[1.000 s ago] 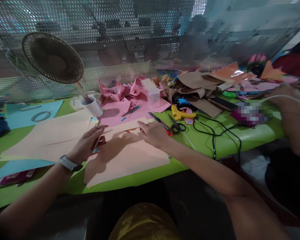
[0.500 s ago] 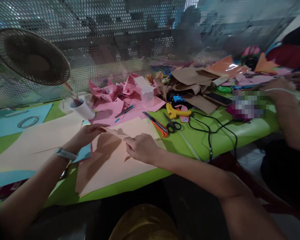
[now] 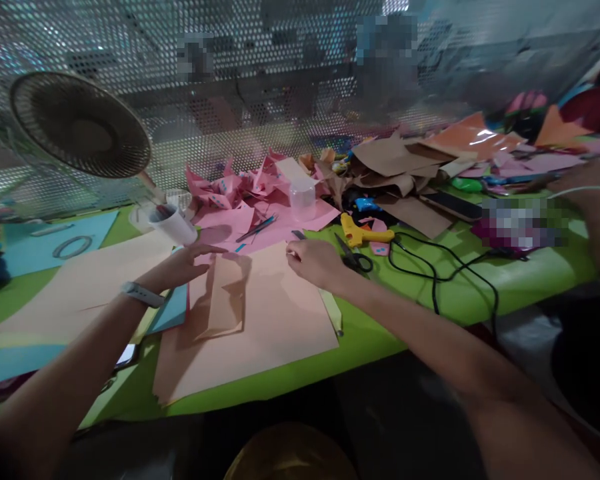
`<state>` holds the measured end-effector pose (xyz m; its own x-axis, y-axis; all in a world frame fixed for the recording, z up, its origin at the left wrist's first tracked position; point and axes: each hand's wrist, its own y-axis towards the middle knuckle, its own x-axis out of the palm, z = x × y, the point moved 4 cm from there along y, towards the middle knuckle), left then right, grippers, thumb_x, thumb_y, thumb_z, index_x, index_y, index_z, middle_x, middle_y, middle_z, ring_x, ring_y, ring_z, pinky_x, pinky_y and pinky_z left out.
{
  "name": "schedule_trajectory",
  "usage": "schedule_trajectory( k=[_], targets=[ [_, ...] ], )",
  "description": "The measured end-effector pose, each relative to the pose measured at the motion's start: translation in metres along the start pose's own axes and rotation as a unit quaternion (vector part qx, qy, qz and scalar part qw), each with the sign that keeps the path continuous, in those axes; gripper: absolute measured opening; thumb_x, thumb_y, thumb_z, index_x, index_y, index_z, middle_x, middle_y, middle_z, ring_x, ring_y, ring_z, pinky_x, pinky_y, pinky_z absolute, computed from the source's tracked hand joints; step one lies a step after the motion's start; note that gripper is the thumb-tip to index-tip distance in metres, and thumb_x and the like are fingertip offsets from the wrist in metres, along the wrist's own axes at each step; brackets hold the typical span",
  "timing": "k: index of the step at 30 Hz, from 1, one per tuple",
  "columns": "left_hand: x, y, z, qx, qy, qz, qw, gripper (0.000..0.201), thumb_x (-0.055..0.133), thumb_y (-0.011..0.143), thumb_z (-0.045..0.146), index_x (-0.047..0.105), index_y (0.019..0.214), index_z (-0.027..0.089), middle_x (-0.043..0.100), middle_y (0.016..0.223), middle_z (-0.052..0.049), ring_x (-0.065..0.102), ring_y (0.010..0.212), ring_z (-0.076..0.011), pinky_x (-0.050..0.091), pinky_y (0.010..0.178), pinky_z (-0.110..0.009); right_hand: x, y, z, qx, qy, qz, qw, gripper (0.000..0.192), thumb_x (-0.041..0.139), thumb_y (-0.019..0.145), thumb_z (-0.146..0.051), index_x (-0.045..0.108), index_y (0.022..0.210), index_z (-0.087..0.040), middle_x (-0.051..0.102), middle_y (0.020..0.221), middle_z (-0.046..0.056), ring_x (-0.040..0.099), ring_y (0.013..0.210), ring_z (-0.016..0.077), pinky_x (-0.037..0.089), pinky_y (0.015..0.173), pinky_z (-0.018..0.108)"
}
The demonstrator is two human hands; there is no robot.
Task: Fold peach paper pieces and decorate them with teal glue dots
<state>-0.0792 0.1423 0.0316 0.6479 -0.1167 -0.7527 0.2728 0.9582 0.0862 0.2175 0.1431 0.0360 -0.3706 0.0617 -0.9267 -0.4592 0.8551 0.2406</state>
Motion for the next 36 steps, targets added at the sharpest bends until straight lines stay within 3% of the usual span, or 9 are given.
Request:
schedule_trajectory(
  k=[4, 8, 11, 15, 21, 26, 31, 36],
  targets=[
    [-0.012, -0.016, 0.009, -0.012, 0.082, 0.068, 0.994, 0.055, 0.053, 0.063, 0.016, 0.072, 0.114, 0.023, 0.069, 0.124, -0.007, 0.059, 0.12, -0.0313, 0.04, 0.109, -0.045, 0.009, 0.038, -0.002, -0.046, -0.022, -0.026, 0.998, 0.02, 0.053, 0.092, -0.018, 0.073, 0.095, -0.018, 0.074, 0.098, 0.008, 0.066, 0.087, 0.0199, 0.038, 0.066, 0.028],
    [-0.009, -0.033, 0.022, -0.005, 0.098, 0.116, 0.988, 0.039, 0.054, 0.079, 0.025, 0.07, 0.114, 0.021, 0.07, 0.119, -0.008, 0.062, 0.113, -0.0293, 0.046, 0.103, -0.043, 0.037, 0.078, -0.026, -0.174, -0.024, -0.047, 0.983, 0.019, 0.052, 0.097, -0.018, 0.07, 0.101, -0.015, 0.07, 0.107, 0.01, 0.06, 0.103, 0.0199, 0.039, 0.075, 0.028],
    [0.0, -0.044, 0.031, 0.009, 0.089, 0.157, 0.983, 0.031, 0.054, 0.085, 0.027, 0.07, 0.111, 0.021, 0.071, 0.116, -0.008, 0.063, 0.112, -0.0273, 0.047, 0.1, -0.04, 0.059, 0.099, -0.047, -0.262, -0.078, -0.044, 0.961, 0.021, 0.049, 0.098, -0.015, 0.069, 0.105, -0.013, 0.067, 0.109, 0.012, 0.057, 0.103, 0.0213, 0.038, 0.075, 0.03],
    [0.009, -0.055, 0.035, 0.033, 0.073, 0.188, 0.979, 0.028, 0.056, 0.089, 0.027, 0.069, 0.113, 0.022, 0.069, 0.118, -0.009, 0.062, 0.114, -0.0253, 0.046, 0.102, -0.04, 0.077, 0.11, -0.067, -0.359, -0.16, -0.043, 0.919, 0.024, 0.046, 0.097, -0.009, 0.068, 0.104, -0.011, 0.067, 0.103, 0.014, 0.055, 0.098, 0.0236, 0.036, 0.073, 0.033],
    [0.011, -0.063, 0.033, 0.041, 0.042, 0.225, 0.973, 0.028, 0.056, 0.092, 0.027, 0.068, 0.117, 0.025, 0.064, 0.128, -0.007, 0.058, 0.121, -0.0243, 0.044, 0.108, -0.042, 0.082, 0.113, -0.077, -0.432, -0.209, -0.056, 0.875, 0.027, 0.042, 0.096, -0.005, 0.069, 0.097, -0.01, 0.068, 0.092, 0.013, 0.055, 0.089, 0.0233, 0.034, 0.071, 0.035],
    [0.009, -0.068, 0.038, 0.057, 0.029, 0.235, 0.97, 0.027, 0.057, 0.091, 0.025, 0.068, 0.116, 0.025, 0.064, 0.13, -0.008, 0.058, 0.123, -0.0245, 0.043, 0.108, -0.043, 0.086, 0.115, -0.074, -0.441, -0.225, -0.047, 0.868, 0.029, 0.04, 0.095, -0.004, 0.068, 0.097, -0.01, 0.069, 0.092, 0.013, 0.054, 0.086, 0.0232, 0.034, 0.072, 0.035],
    [0.007, -0.069, 0.039, 0.064, -0.019, 0.242, 0.968, 0.027, 0.057, 0.091, 0.024, 0.068, 0.115, 0.022, 0.065, 0.127, -0.008, 0.058, 0.123, -0.0233, 0.043, 0.109, -0.04, 0.079, 0.119, -0.063, -0.336, -0.178, -0.025, 0.925, 0.03, 0.037, 0.099, -0.011, 0.066, 0.102, -0.006, 0.068, 0.099, 0.017, 0.056, 0.092, 0.0251, 0.037, 0.078, 0.036],
    [0.004, -0.066, 0.031, 0.043, -0.065, 0.253, 0.964, 0.025, 0.057, 0.09, 0.026, 0.068, 0.112, 0.021, 0.067, 0.127, -0.007, 0.058, 0.123, -0.023, 0.041, 0.11, -0.04, 0.044, 0.124, -0.055, -0.224, 0.032, 0.064, 0.972, 0.024, 0.041, 0.098, -0.02, 0.063, 0.099, -0.012, 0.067, 0.102, 0.014, 0.057, 0.096, 0.0226, 0.042, 0.084, 0.034]
  ],
)
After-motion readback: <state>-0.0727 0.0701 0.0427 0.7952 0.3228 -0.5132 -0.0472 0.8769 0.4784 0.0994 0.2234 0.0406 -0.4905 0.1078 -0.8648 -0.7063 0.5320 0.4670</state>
